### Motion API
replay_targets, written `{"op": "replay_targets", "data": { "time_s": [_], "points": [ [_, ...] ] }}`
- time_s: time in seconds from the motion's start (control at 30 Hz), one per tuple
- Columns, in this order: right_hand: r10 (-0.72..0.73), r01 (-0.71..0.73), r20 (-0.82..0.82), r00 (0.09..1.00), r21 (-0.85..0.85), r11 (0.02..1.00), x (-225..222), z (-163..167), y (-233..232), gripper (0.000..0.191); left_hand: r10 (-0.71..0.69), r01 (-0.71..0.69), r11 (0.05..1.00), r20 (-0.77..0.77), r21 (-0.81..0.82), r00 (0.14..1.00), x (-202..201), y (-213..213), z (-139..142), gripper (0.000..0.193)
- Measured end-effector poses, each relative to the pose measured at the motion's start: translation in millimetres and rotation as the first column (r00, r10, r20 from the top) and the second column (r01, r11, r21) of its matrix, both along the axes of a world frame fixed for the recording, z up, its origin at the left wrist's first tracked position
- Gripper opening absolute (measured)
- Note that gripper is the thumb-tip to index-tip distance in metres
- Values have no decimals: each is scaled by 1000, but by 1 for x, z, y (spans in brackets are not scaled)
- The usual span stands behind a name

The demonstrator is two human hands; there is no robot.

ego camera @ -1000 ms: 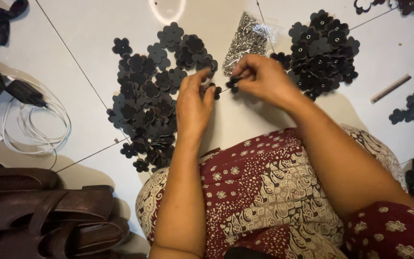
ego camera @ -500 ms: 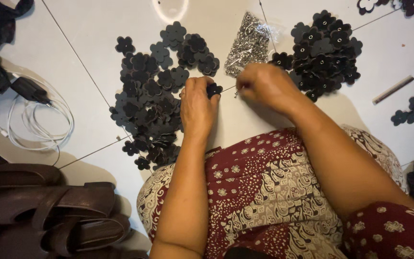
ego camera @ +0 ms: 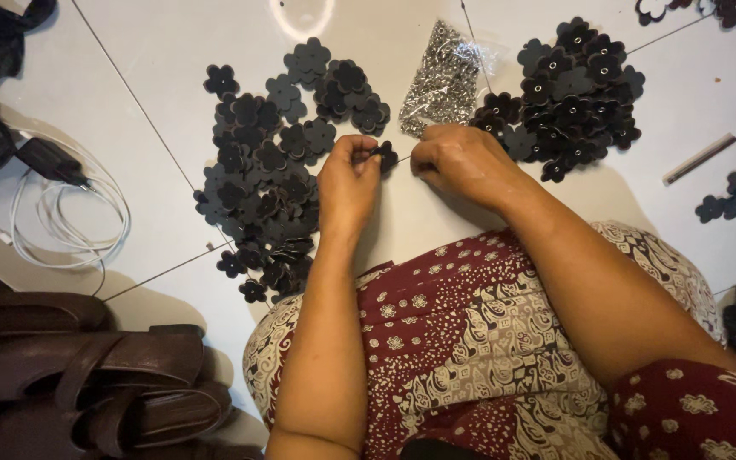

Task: The person sits on the floor and repeatedly picks up black flower-shaped pieces and small silver fasteners, then presses them together by hand. The assembled units are placed into a growing pile on the floor.

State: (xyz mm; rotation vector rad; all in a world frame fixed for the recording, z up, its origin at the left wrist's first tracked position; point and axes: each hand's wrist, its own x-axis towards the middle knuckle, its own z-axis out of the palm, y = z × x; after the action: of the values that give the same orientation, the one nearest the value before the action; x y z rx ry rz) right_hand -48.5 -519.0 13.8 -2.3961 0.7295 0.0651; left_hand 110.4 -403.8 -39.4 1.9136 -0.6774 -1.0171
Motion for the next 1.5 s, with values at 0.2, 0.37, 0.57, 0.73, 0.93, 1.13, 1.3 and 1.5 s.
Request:
{"op": "replay_targets", "data": {
  "time_s": [0.2,0.37,0.57,0.73,0.93,1.13,1.3,1.5],
  "points": [
    [-10,11,30,999,-33,999,3,-1,3,7,-1,5,999,-76,43,997,-1,1,-1,30],
    [-197,171,92,976,238,956,10,-5,2,11,-20,29,998,-141,60,990,0,0,5,33],
    [-262,211,161,952,275,938,11,-7,3,11,-34,43,998,-197,40,980,-1,-3,10,36],
    [-277,226,145,950,291,930,11,-5,2,12,-63,70,997,-184,30,981,-1,-2,14,36],
    [-271,223,136,953,290,931,11,-1,2,11,-83,88,996,-218,13,972,-2,-1,15,37],
    [-378,301,119,918,412,860,10,-9,2,19,-129,125,992,-187,-33,974,-2,-1,19,37],
    [-467,380,59,882,496,781,10,-21,4,18,-141,139,990,-99,-28,985,-4,-2,30,35],
    [-566,377,6,825,739,558,6,-26,-1,21,-57,43,997,-235,-65,970,-3,-4,32,36]
  ]
}}
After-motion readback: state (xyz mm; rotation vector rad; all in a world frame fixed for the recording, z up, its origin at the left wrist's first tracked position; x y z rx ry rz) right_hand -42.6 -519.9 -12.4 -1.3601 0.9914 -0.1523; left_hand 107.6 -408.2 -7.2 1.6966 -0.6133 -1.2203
